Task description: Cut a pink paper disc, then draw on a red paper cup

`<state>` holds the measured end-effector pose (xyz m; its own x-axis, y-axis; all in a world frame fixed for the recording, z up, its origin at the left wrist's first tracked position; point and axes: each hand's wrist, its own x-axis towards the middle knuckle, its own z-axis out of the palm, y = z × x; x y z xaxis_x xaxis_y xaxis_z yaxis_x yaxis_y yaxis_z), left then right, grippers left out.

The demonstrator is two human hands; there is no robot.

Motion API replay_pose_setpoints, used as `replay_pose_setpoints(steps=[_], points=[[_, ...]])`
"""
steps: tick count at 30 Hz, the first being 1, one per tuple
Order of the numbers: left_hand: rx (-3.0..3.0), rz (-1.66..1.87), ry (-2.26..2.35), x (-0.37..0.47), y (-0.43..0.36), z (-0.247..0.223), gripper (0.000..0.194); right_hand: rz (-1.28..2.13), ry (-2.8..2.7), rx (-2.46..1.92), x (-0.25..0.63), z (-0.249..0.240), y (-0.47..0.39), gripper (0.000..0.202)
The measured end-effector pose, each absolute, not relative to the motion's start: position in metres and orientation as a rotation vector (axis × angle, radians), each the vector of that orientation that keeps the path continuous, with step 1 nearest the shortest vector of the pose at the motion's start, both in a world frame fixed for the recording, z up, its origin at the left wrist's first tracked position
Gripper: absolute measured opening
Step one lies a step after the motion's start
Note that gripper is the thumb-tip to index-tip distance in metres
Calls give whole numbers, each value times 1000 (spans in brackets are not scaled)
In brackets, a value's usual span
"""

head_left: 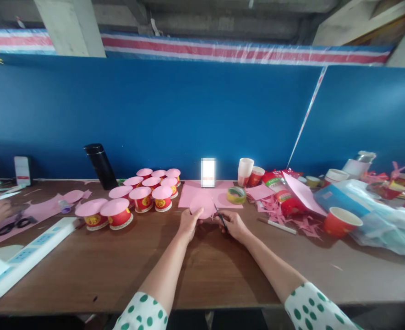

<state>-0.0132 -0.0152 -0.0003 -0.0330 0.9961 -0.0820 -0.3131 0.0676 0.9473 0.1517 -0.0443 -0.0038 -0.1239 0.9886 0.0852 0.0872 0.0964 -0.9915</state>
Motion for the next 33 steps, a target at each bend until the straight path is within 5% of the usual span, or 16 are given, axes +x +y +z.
replay_pose_setpoints(steps=[9,12,18,33], points=[[877,1331,1005,-13,-14,-3,34,1008,-1265,-1156,150,-8,-40,36],[864,1340,998,-13,-13,-5,35,794,-1301,-1204,154,-13,-37,23],[866,1326,987,-13,-11,-9,41,361,-1428,-1372,162,-11,-36,30],[862,1332,990,-14,-11,-10,36,474,-1417,-1328,162,-21,-30,17]])
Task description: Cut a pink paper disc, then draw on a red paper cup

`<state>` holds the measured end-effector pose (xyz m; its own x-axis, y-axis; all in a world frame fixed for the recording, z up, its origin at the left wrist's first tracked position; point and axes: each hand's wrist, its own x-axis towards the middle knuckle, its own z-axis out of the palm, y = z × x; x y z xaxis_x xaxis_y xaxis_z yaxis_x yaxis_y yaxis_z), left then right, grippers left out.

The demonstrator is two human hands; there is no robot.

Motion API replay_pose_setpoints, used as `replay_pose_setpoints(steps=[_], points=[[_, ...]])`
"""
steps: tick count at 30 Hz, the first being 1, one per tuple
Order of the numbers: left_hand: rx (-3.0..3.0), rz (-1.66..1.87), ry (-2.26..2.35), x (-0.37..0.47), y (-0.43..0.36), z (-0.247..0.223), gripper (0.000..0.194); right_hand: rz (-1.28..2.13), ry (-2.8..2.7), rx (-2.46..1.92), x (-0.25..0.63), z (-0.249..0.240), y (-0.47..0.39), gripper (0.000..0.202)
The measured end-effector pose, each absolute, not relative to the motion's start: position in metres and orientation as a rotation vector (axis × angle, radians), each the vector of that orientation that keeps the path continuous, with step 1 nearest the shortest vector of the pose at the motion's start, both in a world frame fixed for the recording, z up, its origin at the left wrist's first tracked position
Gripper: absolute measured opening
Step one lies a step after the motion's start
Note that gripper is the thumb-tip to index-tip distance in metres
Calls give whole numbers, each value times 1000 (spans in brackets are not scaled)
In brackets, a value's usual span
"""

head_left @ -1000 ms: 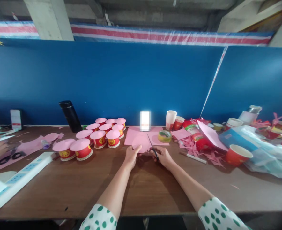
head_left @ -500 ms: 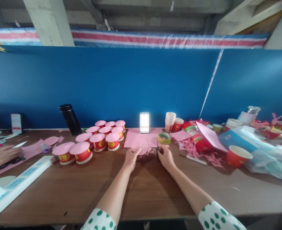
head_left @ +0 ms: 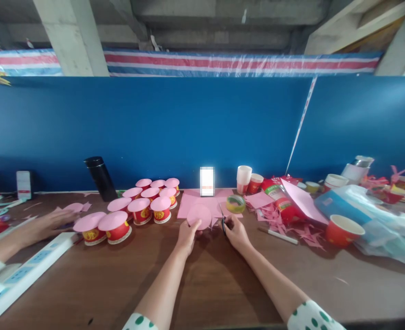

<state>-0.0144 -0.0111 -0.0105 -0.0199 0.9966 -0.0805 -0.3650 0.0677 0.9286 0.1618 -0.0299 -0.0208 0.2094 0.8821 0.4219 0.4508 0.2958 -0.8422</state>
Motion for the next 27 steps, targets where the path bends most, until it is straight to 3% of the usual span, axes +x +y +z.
replay_pose_setpoints(steps=[10,27], points=[[868,1325,973,-12,-14,-5,37,677,-1367,-1312,158,-22,-34,22],[762,1207,890,-14,-8,5,30,690,-1359,-1360,155,-25,-36,29]])
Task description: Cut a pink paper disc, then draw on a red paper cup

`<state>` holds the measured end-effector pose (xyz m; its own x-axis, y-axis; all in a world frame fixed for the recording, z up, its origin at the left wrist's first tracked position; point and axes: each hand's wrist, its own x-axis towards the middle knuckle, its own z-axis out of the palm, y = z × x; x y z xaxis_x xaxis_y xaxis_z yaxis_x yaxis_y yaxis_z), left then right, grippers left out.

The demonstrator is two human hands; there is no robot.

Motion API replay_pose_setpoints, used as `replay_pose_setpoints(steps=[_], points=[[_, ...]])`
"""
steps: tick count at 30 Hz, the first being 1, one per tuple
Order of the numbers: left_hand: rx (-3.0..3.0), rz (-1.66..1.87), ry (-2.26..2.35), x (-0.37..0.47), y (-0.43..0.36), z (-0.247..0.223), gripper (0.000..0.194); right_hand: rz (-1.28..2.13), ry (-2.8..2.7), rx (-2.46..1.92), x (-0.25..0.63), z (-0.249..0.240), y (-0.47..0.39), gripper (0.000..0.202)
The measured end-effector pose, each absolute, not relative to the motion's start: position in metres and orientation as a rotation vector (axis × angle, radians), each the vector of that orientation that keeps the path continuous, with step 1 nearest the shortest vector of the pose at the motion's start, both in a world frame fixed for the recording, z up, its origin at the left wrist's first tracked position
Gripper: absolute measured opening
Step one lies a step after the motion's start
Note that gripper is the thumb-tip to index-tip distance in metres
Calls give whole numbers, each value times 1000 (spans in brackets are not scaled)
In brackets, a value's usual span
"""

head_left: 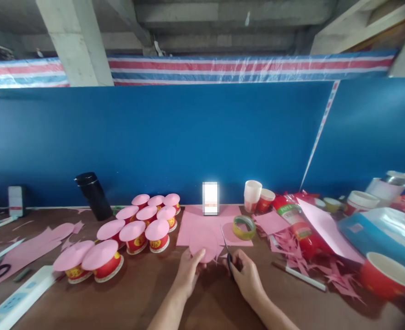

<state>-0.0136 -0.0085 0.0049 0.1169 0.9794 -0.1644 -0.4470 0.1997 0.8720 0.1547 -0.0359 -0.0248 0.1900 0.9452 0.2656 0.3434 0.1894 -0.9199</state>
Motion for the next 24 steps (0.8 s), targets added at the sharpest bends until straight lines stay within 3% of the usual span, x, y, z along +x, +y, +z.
replay_pose_setpoints(steps=[8,19,24], points=[[596,1187,747,-13,-7,1,19,856,-1272,-1262,151,-24,-32,27],[126,1342,917,-11,-2,0,26,688,-1353,-1357,170,-8,-27,30],[14,1343,966,-11,4,-5,27,765,-1365,-1361,174,-14,-22,30]])
